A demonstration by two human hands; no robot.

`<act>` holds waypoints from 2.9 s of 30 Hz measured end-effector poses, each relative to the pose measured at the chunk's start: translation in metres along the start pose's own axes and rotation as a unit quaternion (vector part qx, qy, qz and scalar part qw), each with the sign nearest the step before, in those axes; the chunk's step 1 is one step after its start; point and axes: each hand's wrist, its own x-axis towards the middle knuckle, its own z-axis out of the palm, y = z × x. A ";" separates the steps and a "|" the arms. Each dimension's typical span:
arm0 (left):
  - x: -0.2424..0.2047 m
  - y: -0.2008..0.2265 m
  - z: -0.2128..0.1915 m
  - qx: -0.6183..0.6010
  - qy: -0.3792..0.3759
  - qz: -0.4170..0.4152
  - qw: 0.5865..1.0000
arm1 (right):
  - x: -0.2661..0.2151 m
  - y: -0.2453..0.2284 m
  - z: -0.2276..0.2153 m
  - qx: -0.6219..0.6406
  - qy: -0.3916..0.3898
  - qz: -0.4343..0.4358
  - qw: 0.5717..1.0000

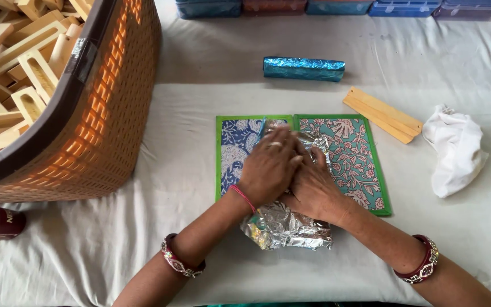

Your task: The person picks foil-wrapped wooden pieces from a basket, peels the metallic foil off each piece by hand, wipes the bare wood with a white cloth, and places the cleaned pieces on a patterned board beside the basket.

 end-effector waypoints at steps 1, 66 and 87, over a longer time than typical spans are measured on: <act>0.001 -0.004 0.003 0.020 -0.051 -0.023 0.998 | 0.000 0.003 0.001 0.037 0.097 -0.045 0.994; -0.004 -0.045 -0.003 0.132 -0.142 -0.048 0.980 | -0.025 -0.026 -0.016 0.168 0.120 -0.314 0.927; -0.005 -0.038 -0.017 0.105 -0.119 -0.046 0.986 | -0.032 0.024 0.021 0.018 0.160 -0.054 0.985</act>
